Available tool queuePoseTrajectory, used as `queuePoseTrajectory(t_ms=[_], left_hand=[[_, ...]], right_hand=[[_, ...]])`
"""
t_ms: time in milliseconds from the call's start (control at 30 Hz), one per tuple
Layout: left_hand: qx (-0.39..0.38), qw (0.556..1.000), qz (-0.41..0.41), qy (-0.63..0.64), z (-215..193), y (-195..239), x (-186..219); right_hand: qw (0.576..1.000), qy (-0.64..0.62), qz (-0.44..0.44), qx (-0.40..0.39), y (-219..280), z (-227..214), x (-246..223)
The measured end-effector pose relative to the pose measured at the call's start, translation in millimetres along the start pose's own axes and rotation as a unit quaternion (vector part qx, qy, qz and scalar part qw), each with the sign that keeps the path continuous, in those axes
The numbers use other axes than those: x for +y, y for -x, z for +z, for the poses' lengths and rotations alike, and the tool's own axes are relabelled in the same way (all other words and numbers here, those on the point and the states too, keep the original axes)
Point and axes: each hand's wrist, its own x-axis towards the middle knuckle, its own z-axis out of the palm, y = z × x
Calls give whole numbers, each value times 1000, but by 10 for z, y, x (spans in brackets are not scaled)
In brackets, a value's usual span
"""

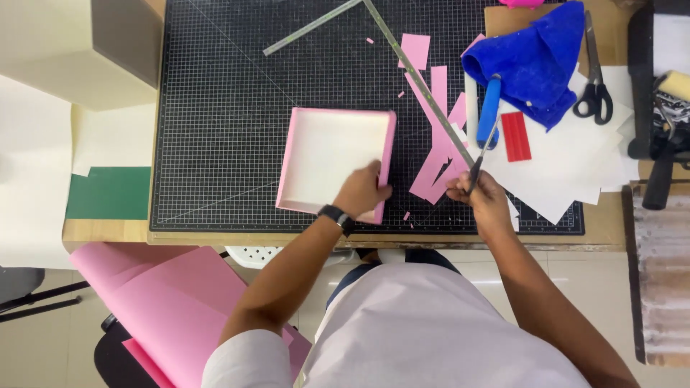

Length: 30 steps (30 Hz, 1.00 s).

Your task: Trimming excess pink paper from a small box and cutting paper strips using scissors and a ruler on a cutting mat.

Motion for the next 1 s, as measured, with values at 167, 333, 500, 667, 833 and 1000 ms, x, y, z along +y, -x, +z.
queuePoseTrajectory(t_ms=[167,333,500,667,833,1000], left_hand=[[76,880,73,463,-1194,504,695],[130,801,94,577,-1428,666,985],[96,709,98,692,-1482,752,1195],[49,595,73,799,-1412,644,1204],[49,556,70,827,-1393,459,1180],[55,561,78,822,-1462,353,1071]], right_hand=[[986,-50,-94,-130,166,260,-541],[957,-84,-186,-205,288,542,-773],[945,-66,-284,-152,325,690,-912],[960,-52,-260,-86,404,870,-1344],[958,21,-278,-67,305,982,-1506],[960,35,-270,-65,64,1064,-1416]])
